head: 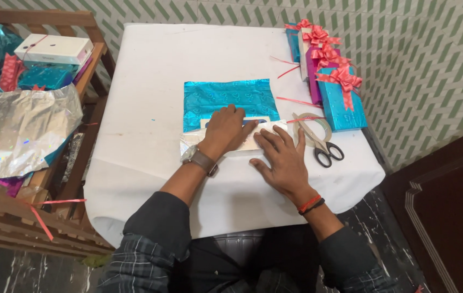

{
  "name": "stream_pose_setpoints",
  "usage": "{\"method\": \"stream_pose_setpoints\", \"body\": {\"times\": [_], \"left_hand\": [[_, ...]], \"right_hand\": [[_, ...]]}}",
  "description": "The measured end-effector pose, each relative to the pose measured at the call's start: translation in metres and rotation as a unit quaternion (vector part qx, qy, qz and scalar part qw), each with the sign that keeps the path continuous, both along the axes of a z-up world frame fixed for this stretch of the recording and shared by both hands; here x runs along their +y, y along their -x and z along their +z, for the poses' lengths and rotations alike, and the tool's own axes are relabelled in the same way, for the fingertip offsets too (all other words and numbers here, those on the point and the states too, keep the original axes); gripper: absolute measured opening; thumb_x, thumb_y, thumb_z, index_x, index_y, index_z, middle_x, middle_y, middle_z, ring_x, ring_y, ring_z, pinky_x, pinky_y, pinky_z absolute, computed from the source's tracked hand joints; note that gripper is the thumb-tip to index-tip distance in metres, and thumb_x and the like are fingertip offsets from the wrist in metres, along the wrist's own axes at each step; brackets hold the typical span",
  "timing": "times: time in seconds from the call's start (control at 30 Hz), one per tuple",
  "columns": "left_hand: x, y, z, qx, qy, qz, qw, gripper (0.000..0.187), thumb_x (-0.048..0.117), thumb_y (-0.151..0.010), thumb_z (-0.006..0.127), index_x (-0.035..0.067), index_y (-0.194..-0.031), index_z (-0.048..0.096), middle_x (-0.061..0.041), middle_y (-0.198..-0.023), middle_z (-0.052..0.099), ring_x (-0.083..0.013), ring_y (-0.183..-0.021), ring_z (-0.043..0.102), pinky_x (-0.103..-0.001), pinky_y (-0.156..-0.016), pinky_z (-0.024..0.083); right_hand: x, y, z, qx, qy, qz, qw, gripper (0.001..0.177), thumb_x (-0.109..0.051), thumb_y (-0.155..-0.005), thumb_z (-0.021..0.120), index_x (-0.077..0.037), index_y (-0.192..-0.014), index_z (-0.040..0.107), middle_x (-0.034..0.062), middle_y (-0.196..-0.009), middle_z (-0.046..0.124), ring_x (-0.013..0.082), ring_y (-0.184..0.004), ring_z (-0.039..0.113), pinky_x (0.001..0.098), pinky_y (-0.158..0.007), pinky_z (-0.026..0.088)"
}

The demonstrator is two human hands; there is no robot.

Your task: The person wraps a small rectangular box with shiny blue gift paper on a white table. They fold the paper around the box, secure it with clear tape, and trim excess paper with scissors. The wrapped box is placed on the table.

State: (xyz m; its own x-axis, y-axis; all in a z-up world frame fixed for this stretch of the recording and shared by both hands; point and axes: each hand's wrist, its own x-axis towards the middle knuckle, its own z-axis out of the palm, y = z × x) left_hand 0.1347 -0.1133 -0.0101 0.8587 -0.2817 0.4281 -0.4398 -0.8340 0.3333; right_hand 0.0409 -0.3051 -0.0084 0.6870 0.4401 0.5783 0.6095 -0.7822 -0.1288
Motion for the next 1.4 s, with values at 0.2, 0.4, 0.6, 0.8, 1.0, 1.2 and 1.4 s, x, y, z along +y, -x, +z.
{"method": "stream_pose_setpoints", "body": {"times": [0.2, 0.4, 0.6, 0.8, 1.0, 1.2, 1.4], "left_hand": [[0.008, -0.008, 0.000, 0.030, 0.007, -0.036, 0.999, 0.052, 0.052, -0.098, 0.058, 0.000, -0.100, 0.066, -0.024, -0.098, 0.065, -0.0405, -0.090, 0.063, -0.052, -0.078, 0.050], [0.010, -0.015, 0.000, 0.042, 0.000, -0.054, 0.998, 0.056, 0.055, -0.097, 0.058, 0.000, -0.103, 0.067, -0.023, -0.101, 0.065, -0.0401, -0.095, 0.063, -0.051, -0.081, 0.051], [0.011, -0.011, 0.004, 0.050, 0.013, -0.056, 0.997, 0.059, 0.057, -0.096, 0.056, 0.000, -0.104, 0.068, -0.022, -0.102, 0.066, -0.0385, -0.096, 0.064, -0.050, -0.082, 0.051], [0.051, 0.002, 0.032, 0.121, 0.094, -0.081, 0.985, 0.052, 0.051, -0.101, 0.056, 0.003, -0.102, 0.075, -0.019, -0.100, 0.072, -0.0358, -0.096, 0.067, -0.046, -0.084, 0.051], [0.107, 0.036, 0.042, 0.139, 0.090, -0.025, 0.986, 0.049, 0.046, -0.087, 0.071, 0.002, -0.107, 0.075, -0.018, -0.103, 0.075, -0.0297, -0.091, 0.073, -0.040, -0.081, 0.056], [0.116, 0.046, 0.045, 0.153, 0.129, -0.006, 0.980, 0.060, 0.045, -0.081, 0.078, -0.002, -0.117, 0.070, -0.015, -0.098, 0.075, -0.0251, -0.083, 0.072, -0.036, -0.072, 0.057], [0.117, 0.046, 0.043, 0.236, 0.194, 0.022, 0.952, 0.050, 0.032, -0.082, 0.081, -0.001, -0.118, 0.070, -0.009, -0.078, 0.073, -0.0156, -0.067, 0.067, -0.031, -0.062, 0.053]], "right_hand": [[-0.001, -0.005, -0.008, -0.018, -0.009, -0.050, 0.999, 0.067, -0.054, -0.101, 0.054, -0.005, -0.146, 0.056, 0.0111, -0.155, 0.051, 0.0360, -0.151, 0.032, 0.0715, -0.120, 0.006], [0.000, -0.001, -0.004, -0.074, -0.012, -0.020, 0.997, 0.083, -0.063, -0.091, 0.059, -0.001, -0.146, 0.053, 0.0187, -0.154, 0.049, 0.0396, -0.147, 0.035, 0.0718, -0.115, 0.007], [0.000, 0.001, -0.002, -0.054, 0.047, 0.008, 0.997, 0.073, -0.061, -0.085, 0.071, -0.010, -0.137, 0.064, 0.0057, -0.144, 0.062, 0.0291, -0.141, 0.051, 0.0665, -0.122, 0.017], [0.001, 0.001, -0.001, -0.076, 0.031, 0.012, 0.997, 0.071, -0.062, -0.083, 0.072, -0.010, -0.133, 0.068, 0.0066, -0.142, 0.064, 0.0315, -0.141, 0.050, 0.0649, -0.121, 0.019], [0.000, 0.000, -0.004, -0.074, 0.030, 0.009, 0.997, 0.072, -0.063, -0.083, 0.072, -0.011, -0.133, 0.068, 0.0059, -0.143, 0.064, 0.0304, -0.141, 0.051, 0.0670, -0.121, 0.019], [-0.001, -0.001, -0.006, -0.073, 0.029, 0.007, 0.997, 0.073, -0.064, -0.084, 0.071, -0.011, -0.135, 0.068, 0.0057, -0.144, 0.063, 0.0309, -0.142, 0.050, 0.0677, -0.120, 0.019], [-0.001, -0.001, -0.006, -0.062, 0.034, 0.000, 0.997, 0.077, -0.066, -0.085, 0.069, -0.012, -0.139, 0.063, 0.0047, -0.147, 0.061, 0.0303, -0.145, 0.046, 0.0650, -0.122, 0.017]]}}
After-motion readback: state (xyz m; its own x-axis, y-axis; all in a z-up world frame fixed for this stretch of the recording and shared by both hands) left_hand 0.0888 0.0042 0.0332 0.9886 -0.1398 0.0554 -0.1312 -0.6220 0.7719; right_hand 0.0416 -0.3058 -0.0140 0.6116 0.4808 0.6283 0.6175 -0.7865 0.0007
